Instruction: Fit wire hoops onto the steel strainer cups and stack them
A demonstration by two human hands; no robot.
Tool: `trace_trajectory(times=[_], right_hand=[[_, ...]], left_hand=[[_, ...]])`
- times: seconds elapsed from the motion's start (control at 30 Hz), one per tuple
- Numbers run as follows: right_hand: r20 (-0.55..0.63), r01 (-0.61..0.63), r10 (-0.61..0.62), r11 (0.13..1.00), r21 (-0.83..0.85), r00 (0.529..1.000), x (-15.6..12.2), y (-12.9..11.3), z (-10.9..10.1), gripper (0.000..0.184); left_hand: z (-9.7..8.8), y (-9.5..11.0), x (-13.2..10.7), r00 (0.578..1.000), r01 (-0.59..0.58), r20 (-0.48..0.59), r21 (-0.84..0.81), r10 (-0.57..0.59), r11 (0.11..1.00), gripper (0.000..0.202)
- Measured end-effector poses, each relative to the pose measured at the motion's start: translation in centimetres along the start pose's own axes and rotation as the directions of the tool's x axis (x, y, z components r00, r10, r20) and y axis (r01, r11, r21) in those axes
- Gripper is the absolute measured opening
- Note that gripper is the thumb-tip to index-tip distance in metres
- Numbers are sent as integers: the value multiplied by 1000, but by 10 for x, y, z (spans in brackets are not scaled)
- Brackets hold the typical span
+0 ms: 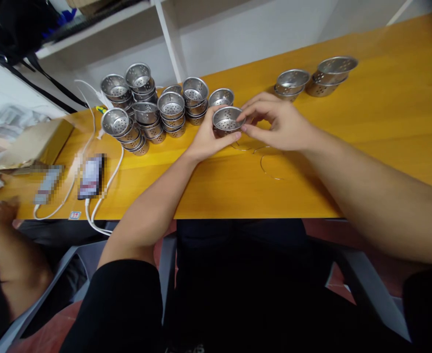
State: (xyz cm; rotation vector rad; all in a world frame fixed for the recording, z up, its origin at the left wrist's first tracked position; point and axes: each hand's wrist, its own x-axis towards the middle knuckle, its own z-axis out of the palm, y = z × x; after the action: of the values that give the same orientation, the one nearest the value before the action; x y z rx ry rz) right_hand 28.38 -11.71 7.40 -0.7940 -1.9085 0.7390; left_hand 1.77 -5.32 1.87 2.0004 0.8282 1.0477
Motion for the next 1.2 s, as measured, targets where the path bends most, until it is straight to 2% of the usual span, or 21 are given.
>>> trace_trajectory(times=[0.1,0.17,0.23,0.3,0.4,0.5,0.77,0.93,1.03,1.13,1.2], right_hand=[[-104,35,-42,997,-65,994,7,11,-8,50],[-186,19,-43,992,-125,982,18,19,-17,58],[-221,-19,-20,985,-174,975,32,25,-24,60],[-190,-36,-4,979,-203,982,48,29,-27,57],[-128,-14,-17,971,-237,992,69,34,-22,52],[-113,-36,3,954,-298,994,82,40,-10,56],[-87,-80,57,952,-296,995,81,62,4,57],[-80,-75,53,948,-309,995,75,63,6,48],[-88,-78,48,925,-372,995,68,52,-7,48],[-150,-156,93,856,-493,984,55,38,-35,50],[-235,-220,96,779,-587,967,44,32,-57,52]], left_hand=[[-2,0,0,997,66,-26,-57,-67,996,84],[-6,2,0,990,122,-57,-66,-126,990,72],[-9,4,0,982,157,-93,-69,-163,985,59],[-12,7,0,979,168,-103,-65,-174,984,46],[-13,12,-2,987,149,-53,-23,-150,989,27],[-12,17,-5,993,116,6,16,-116,993,21],[-12,25,-6,992,122,36,63,-125,990,18],[-13,24,-6,992,118,36,46,-120,992,18],[-13,21,-6,994,101,38,32,-102,994,18],[-13,18,-6,995,91,40,13,-91,996,18],[-13,18,-5,995,95,43,9,-95,995,19]])
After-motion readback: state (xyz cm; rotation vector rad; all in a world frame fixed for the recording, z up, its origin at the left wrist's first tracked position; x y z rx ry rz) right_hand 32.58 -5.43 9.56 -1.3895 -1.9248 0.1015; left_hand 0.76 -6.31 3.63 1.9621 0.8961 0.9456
